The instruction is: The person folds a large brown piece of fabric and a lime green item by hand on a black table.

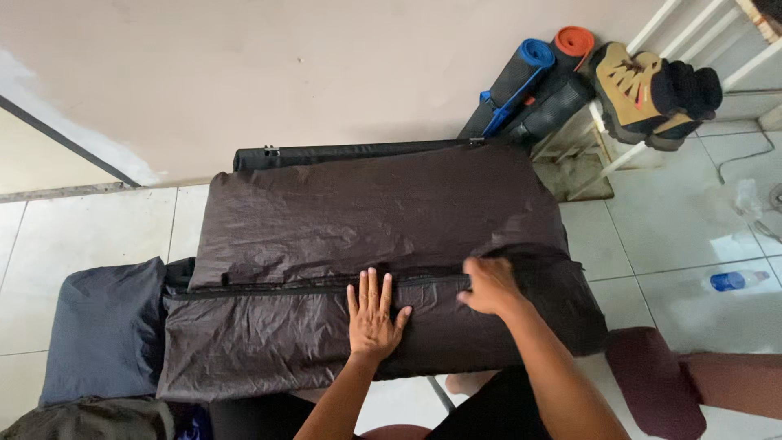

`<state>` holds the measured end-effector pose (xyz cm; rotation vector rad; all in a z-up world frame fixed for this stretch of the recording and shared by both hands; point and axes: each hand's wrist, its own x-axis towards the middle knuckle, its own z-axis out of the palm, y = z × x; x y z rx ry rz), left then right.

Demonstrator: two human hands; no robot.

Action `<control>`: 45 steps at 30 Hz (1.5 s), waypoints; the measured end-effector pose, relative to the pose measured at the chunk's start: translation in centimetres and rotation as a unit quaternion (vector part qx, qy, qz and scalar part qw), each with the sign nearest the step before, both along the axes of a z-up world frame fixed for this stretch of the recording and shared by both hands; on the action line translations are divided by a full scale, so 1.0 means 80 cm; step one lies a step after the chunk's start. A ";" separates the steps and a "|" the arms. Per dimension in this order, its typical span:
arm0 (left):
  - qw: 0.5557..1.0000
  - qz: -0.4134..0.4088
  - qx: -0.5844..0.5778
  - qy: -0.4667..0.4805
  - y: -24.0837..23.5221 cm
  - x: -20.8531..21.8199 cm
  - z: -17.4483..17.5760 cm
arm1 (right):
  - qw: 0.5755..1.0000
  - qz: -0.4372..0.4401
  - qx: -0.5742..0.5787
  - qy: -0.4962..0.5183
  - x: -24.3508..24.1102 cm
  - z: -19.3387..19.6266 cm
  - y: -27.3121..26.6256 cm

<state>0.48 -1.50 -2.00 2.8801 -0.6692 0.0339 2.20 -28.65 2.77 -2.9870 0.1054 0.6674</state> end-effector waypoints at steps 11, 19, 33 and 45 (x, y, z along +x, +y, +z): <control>0.994 -0.004 0.008 0.107 0.001 0.004 0.045 | 0.973 -0.016 -0.002 -0.231 -0.023 -0.013 0.087; 0.995 -0.016 0.046 0.082 0.002 0.004 0.028 | 0.945 0.107 0.115 -0.286 -0.080 -0.017 0.111; 0.997 0.008 0.035 0.062 -0.003 0.004 0.028 | 0.960 -0.170 -0.112 -0.190 -0.108 -0.038 -0.105; 0.918 0.391 -0.024 0.064 0.265 0.012 0.091 | 0.810 -0.557 0.183 0.010 -0.161 0.051 -0.139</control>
